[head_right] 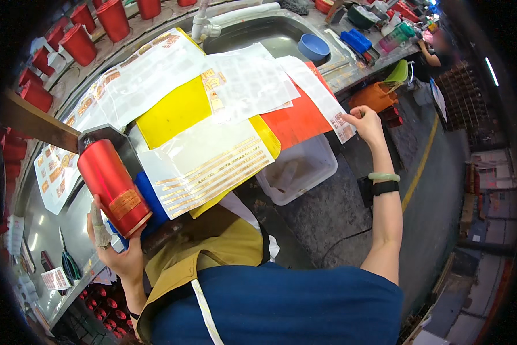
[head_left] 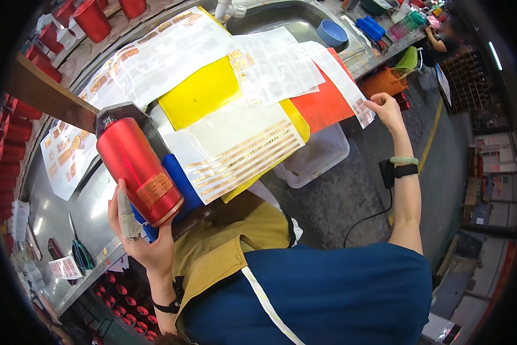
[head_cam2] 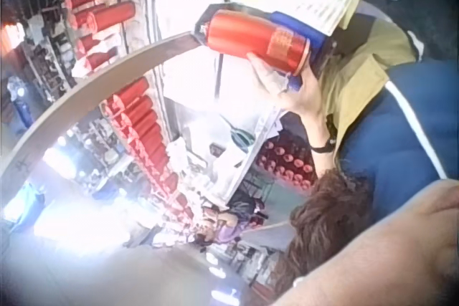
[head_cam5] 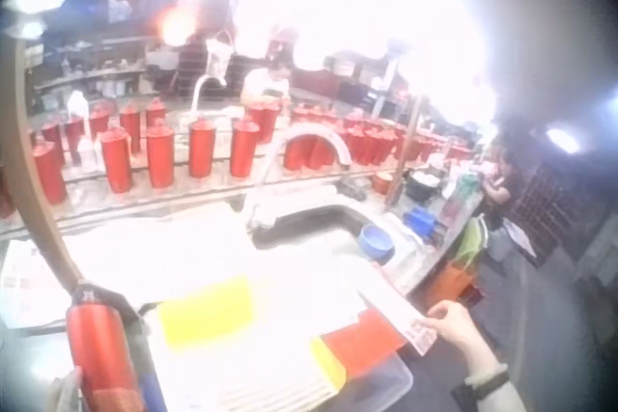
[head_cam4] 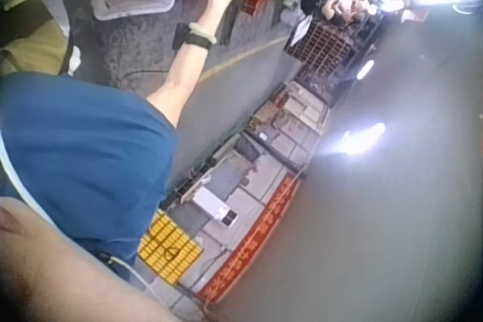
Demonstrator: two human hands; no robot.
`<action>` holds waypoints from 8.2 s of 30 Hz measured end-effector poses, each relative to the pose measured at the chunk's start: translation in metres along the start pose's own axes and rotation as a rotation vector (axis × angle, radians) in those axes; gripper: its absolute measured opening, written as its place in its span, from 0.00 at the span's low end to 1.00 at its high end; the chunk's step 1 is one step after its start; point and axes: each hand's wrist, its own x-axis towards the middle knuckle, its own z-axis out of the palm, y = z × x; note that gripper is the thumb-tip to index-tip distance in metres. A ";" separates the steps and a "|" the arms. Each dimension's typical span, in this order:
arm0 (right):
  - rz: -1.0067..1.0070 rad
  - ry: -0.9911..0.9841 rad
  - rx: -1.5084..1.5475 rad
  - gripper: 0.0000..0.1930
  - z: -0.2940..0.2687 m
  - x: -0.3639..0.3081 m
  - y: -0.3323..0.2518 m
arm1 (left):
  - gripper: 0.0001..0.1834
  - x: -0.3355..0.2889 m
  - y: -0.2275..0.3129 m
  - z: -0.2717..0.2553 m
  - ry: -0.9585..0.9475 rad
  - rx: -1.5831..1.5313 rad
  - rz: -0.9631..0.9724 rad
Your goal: Apply gold-colored labels to red wine or liquor bottles on an assembly line.
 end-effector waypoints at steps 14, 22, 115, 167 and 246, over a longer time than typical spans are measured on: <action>0.064 0.070 -0.210 0.11 0.014 0.037 0.020 | 0.60 -0.005 -0.006 0.006 -0.035 -0.191 -0.238; -0.550 0.119 -0.125 0.10 0.049 0.092 -0.145 | 0.56 0.004 0.004 -0.001 -0.050 -0.121 -0.178; -0.298 -0.905 0.910 0.16 0.177 -0.178 -0.405 | 0.43 0.049 -0.022 0.005 -0.042 -1.137 -0.693; -0.680 -0.637 0.662 0.11 0.133 -0.233 -0.361 | 0.42 0.043 -0.029 0.007 -0.051 -1.275 -0.702; -0.598 -0.773 0.772 0.24 0.158 -0.154 -0.409 | 0.45 0.050 -0.018 0.004 -0.031 -1.198 -0.808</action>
